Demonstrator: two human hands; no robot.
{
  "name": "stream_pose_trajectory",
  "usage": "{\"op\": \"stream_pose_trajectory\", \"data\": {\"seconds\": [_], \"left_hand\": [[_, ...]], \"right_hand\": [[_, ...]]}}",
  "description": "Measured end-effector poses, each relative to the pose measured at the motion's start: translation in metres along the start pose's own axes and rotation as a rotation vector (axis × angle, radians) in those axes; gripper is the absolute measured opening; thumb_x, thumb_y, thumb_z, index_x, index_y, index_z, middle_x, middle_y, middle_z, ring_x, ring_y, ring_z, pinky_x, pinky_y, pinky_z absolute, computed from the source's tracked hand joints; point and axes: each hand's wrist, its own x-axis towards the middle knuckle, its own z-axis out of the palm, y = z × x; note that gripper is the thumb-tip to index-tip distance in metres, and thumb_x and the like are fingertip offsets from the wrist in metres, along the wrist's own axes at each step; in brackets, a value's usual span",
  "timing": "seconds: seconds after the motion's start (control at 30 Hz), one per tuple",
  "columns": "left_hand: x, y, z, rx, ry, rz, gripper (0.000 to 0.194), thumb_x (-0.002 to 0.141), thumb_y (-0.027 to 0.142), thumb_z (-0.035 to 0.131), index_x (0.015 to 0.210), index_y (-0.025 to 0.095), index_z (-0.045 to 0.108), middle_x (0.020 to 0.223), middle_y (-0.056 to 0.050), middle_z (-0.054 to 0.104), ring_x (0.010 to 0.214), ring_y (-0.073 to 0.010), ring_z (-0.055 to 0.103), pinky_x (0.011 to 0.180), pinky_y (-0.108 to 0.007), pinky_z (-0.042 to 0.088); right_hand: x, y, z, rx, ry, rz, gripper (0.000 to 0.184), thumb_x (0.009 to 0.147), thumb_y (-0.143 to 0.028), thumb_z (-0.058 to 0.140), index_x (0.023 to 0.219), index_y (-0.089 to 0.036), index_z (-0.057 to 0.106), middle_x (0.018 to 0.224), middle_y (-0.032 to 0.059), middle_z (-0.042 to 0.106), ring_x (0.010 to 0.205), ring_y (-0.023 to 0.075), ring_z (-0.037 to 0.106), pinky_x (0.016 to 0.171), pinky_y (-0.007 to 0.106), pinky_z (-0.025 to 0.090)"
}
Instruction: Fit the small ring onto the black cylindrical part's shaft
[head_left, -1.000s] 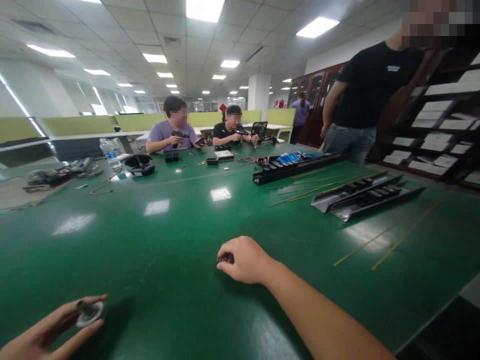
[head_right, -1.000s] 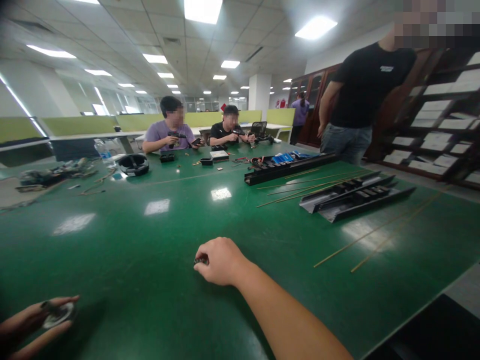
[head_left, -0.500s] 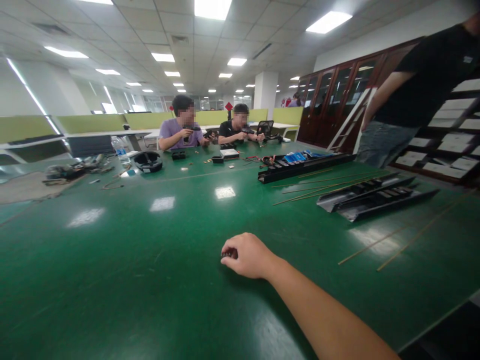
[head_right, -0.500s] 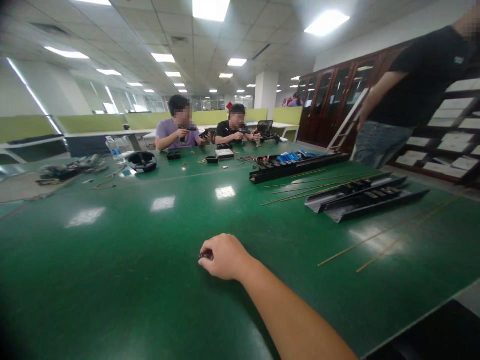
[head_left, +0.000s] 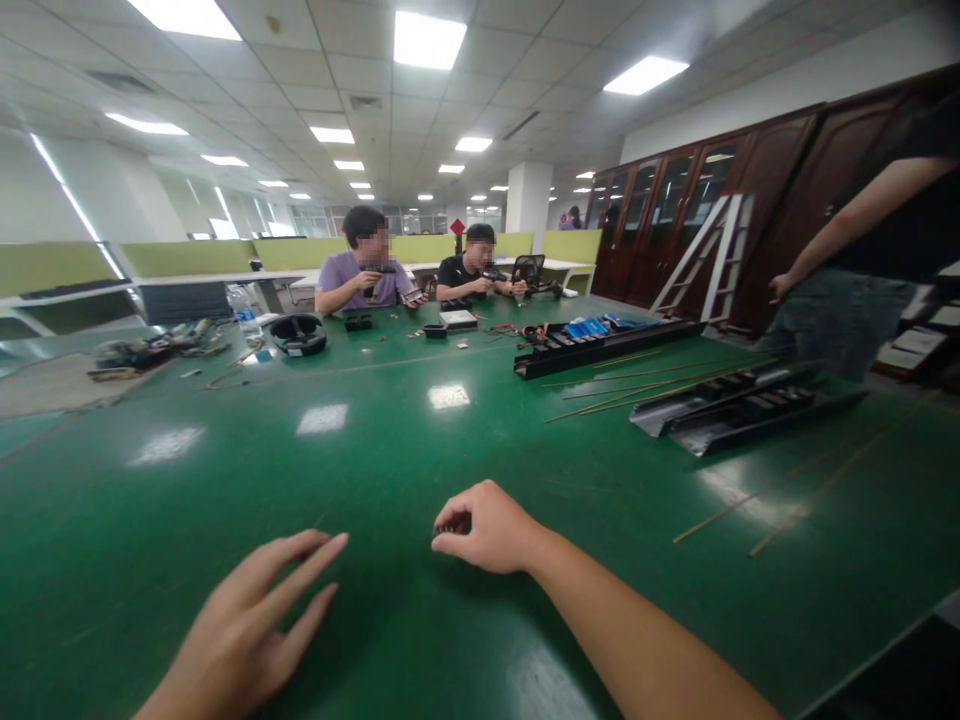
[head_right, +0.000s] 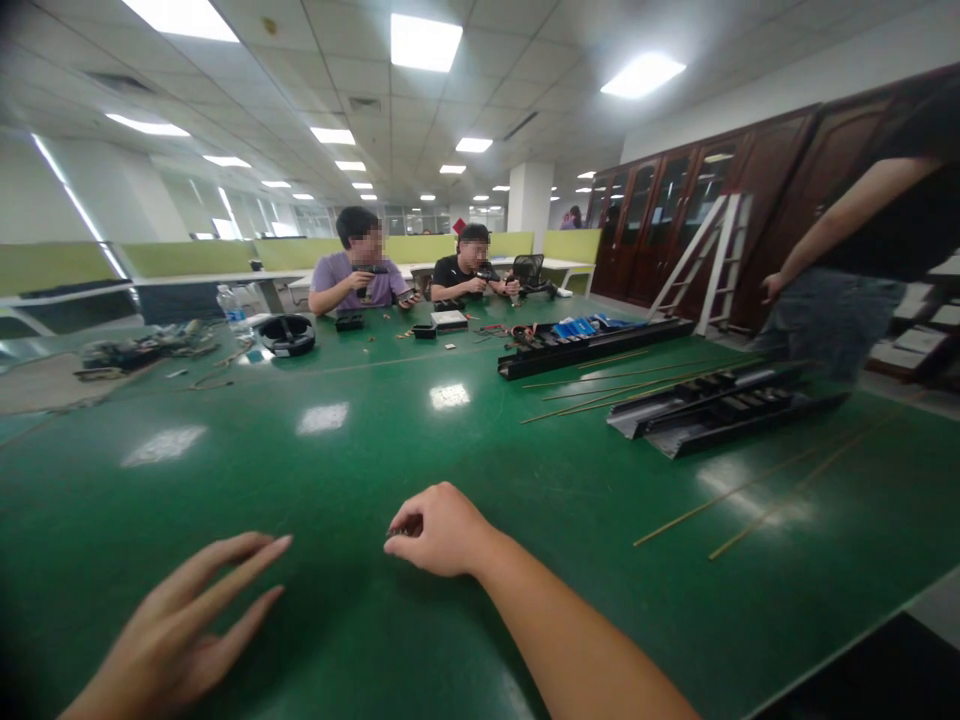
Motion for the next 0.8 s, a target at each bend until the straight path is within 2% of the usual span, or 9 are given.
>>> {"op": "stream_pose_trajectory", "data": {"seconds": [0.07,0.1,0.2,0.3,0.37,0.5,0.63,0.73,0.8], "left_hand": [[0.023,0.019,0.037,0.070,-0.119,0.240,0.050,0.086,0.025,0.064,0.134,0.032,0.054,0.118,-0.008,0.065,0.101,-0.0247,0.065,0.091,-0.039,0.055],[0.034,0.029,0.056,0.045,-0.133,0.298,0.049,0.088,0.022,0.061,0.135,0.029,0.053,0.117,-0.009,0.064,0.101,-0.0237,0.064,0.089,-0.038,0.055],[0.063,0.049,0.099,-0.117,-0.157,0.328,0.030,0.089,0.012,0.051,0.115,0.020,0.063,0.102,-0.009,0.065,0.089,-0.0190,0.065,0.077,-0.029,0.055],[0.081,0.056,0.117,-0.192,-0.166,0.311,0.024,0.086,0.007,0.044,0.091,0.017,0.065,0.083,-0.007,0.062,0.075,-0.0162,0.062,0.067,-0.025,0.053],[0.087,0.055,0.117,-0.200,-0.156,0.311,0.025,0.086,0.007,0.043,0.091,0.018,0.065,0.082,-0.006,0.061,0.074,-0.0156,0.061,0.066,-0.024,0.052],[0.087,0.057,0.105,-0.151,-0.143,0.332,0.023,0.088,0.011,0.046,0.095,0.019,0.066,0.081,-0.006,0.062,0.075,-0.0165,0.061,0.067,-0.025,0.052],[0.082,0.058,0.091,-0.103,-0.162,0.357,0.023,0.093,0.016,0.044,0.096,0.019,0.067,0.077,-0.006,0.064,0.070,-0.0171,0.060,0.064,-0.027,0.050],[0.070,0.044,0.070,-0.120,-0.194,0.309,0.023,0.095,0.020,0.046,0.102,0.021,0.069,0.085,-0.005,0.069,0.076,-0.0169,0.064,0.069,-0.027,0.053],[0.055,0.026,0.046,-0.148,-0.151,0.171,0.021,0.093,0.028,0.056,0.109,0.027,0.069,0.096,-0.003,0.072,0.086,-0.0181,0.067,0.080,-0.028,0.055]], "right_hand": [[0.000,0.002,0.002,0.002,-0.021,-0.021,0.024,0.078,-0.034,0.067,0.090,-0.017,0.077,0.076,0.0027,0.072,0.067,0.0140,0.064,0.061,0.021,0.045],[0.001,0.003,0.002,-0.009,-0.036,-0.029,0.023,0.077,-0.033,0.066,0.089,-0.017,0.077,0.073,0.0016,0.071,0.065,0.0136,0.063,0.060,0.021,0.043],[0.003,0.008,0.002,-0.051,-0.078,-0.004,0.016,0.071,-0.025,0.065,0.075,-0.014,0.075,0.058,-0.0031,0.060,0.057,0.0111,0.055,0.053,0.020,0.036],[0.006,0.015,-0.002,-0.022,-0.067,0.082,0.014,0.066,-0.022,0.064,0.064,-0.010,0.069,0.055,-0.0050,0.047,0.055,0.0088,0.046,0.049,0.018,0.030],[0.008,0.019,-0.005,0.002,-0.063,0.110,0.015,0.066,-0.022,0.063,0.062,-0.009,0.067,0.056,-0.0054,0.043,0.055,0.0080,0.043,0.048,0.018,0.029],[0.009,0.018,-0.006,0.026,-0.104,0.106,0.013,0.066,-0.022,0.063,0.062,-0.010,0.067,0.055,-0.0060,0.042,0.055,0.0079,0.041,0.048,0.017,0.029],[0.006,0.010,-0.003,0.041,-0.148,0.072,0.017,0.071,-0.027,0.066,0.068,-0.011,0.071,0.056,-0.0050,0.051,0.057,0.0091,0.047,0.050,0.018,0.033],[0.004,0.009,-0.003,0.073,-0.162,0.070,0.024,0.073,-0.036,0.071,0.081,-0.014,0.077,0.065,-0.0013,0.066,0.061,0.0119,0.057,0.054,0.019,0.039],[0.004,0.011,-0.006,0.061,-0.149,0.091,0.027,0.073,-0.040,0.072,0.084,-0.017,0.078,0.071,0.0016,0.071,0.064,0.0134,0.061,0.055,0.020,0.042]]}}
